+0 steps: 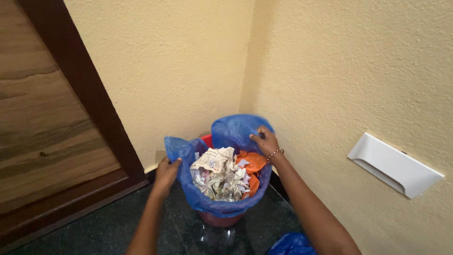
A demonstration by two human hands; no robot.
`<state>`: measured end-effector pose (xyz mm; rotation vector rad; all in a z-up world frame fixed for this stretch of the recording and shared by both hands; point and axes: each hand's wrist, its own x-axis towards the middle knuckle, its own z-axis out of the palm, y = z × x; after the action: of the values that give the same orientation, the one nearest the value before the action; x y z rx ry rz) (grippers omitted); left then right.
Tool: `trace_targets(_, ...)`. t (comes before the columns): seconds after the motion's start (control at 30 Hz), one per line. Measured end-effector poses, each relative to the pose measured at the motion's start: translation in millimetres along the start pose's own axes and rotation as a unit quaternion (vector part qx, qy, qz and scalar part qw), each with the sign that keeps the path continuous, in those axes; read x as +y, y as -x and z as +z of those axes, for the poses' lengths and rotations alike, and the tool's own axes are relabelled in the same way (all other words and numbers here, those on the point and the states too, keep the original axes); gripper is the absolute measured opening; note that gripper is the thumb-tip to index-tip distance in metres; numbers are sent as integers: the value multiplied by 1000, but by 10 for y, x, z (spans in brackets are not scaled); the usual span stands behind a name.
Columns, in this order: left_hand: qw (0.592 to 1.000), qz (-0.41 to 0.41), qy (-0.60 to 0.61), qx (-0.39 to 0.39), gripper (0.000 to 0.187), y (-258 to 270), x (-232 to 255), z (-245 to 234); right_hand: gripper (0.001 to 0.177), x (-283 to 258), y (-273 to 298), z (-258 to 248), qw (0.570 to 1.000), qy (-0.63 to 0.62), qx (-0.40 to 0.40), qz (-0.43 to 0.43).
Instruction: The person removes a full blue trash bag from a red bucket, ties it shut, and places it on the floor. They then retrieve a new blue trash bag, line the bucket with it, and place the tied full bag inside the bucket.
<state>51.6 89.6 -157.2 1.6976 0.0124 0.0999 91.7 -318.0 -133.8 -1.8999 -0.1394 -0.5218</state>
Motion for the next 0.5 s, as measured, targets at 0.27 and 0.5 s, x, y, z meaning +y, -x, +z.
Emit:
trace_targets(0.27, 994, 34, 93, -56, 26, 152, 647, 156, 24, -850, 71, 165, 965, -198, -138, 101)
trace_targets(0.5, 993, -17, 85, -85, 35, 319, 945, 403, 34, -1834, 346, 322, 942, -130, -290, 105)
